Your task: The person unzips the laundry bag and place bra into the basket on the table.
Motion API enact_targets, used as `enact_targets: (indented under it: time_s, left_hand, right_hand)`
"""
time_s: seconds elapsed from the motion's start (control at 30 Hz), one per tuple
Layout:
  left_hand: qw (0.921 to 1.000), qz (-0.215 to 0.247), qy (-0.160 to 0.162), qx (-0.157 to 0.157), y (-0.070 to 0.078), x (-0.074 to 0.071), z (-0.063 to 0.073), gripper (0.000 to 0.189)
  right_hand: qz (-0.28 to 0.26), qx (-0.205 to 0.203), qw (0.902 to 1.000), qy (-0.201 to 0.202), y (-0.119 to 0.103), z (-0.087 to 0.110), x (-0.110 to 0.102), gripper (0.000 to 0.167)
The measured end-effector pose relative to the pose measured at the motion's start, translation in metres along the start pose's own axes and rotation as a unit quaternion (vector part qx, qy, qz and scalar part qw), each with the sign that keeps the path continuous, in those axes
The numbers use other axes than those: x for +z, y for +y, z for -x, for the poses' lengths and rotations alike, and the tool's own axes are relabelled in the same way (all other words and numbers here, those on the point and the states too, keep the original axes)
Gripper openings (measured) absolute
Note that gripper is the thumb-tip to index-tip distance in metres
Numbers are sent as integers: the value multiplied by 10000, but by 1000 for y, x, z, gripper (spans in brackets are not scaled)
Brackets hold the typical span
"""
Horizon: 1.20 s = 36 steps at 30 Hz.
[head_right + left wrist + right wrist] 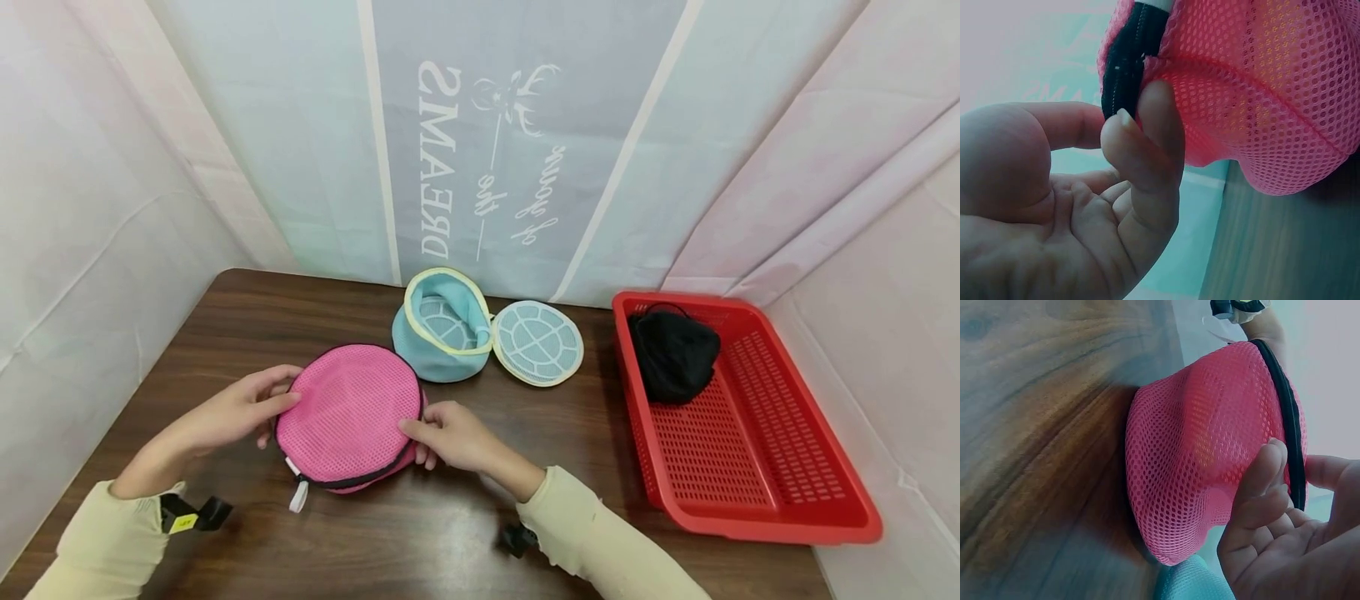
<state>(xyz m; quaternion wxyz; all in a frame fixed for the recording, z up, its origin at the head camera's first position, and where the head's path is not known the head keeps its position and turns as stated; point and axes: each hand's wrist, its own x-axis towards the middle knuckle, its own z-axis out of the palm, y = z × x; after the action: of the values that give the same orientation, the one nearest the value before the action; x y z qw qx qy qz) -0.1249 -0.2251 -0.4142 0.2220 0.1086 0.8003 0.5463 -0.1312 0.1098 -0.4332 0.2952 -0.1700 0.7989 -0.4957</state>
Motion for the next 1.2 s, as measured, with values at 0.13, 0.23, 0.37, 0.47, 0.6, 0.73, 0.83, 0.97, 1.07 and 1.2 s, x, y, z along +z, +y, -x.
enact_targets:
  time_s: [0.13, 0.23, 0.37, 0.47, 0.6, 0.73, 0.83, 0.97, 1.07, 1.2]
  left_hand:
    - [9999, 49, -49, 89, 2, 6, -4, 40]
    - [9999, 21, -76, 129, 6, 11, -9, 39]
    - [9998, -110, -128, 146, 10, 18, -16, 38]
    - [9996, -130, -207, 147, 11, 24, -20, 37]
    - [9994, -36, -323, 156, 13, 34, -24, 36]
    - [9986, 182, -430, 245, 14, 45, -26, 35]
    - [9975, 366, -501, 337, 15, 53, -27, 36]
    - [9958, 684, -492, 361, 18, 65, -28, 37]
    - [9935, 976, -442, 384, 19, 76, -30, 37]
    - [9896, 1327, -341, 430, 18, 89, -30, 38]
  right_hand:
    - [-20, 33, 9999, -103, 3, 9, -1, 39]
    - [-97, 82, 9999, -91, 6, 16, -4, 38]
    - [-210, 126, 9997, -41, 8, 25, -10, 37]
    - [-266, 85, 9996, -26, 11, 31, -16, 37]
    - [-383, 24, 9993, -23, 17, 38, -26, 38]
    - [-415, -36, 9991, -21, 21, 46, -38, 39]
    - [-283, -56, 9996, 18, 22, 52, -47, 39]
    - [-159, -76, 9998, 126, 24, 57, -58, 37]
    - [-148, -109, 9995, 270, 27, 59, -66, 36]
    - [-101, -212, 9987, 461, 31, 59, -74, 36]
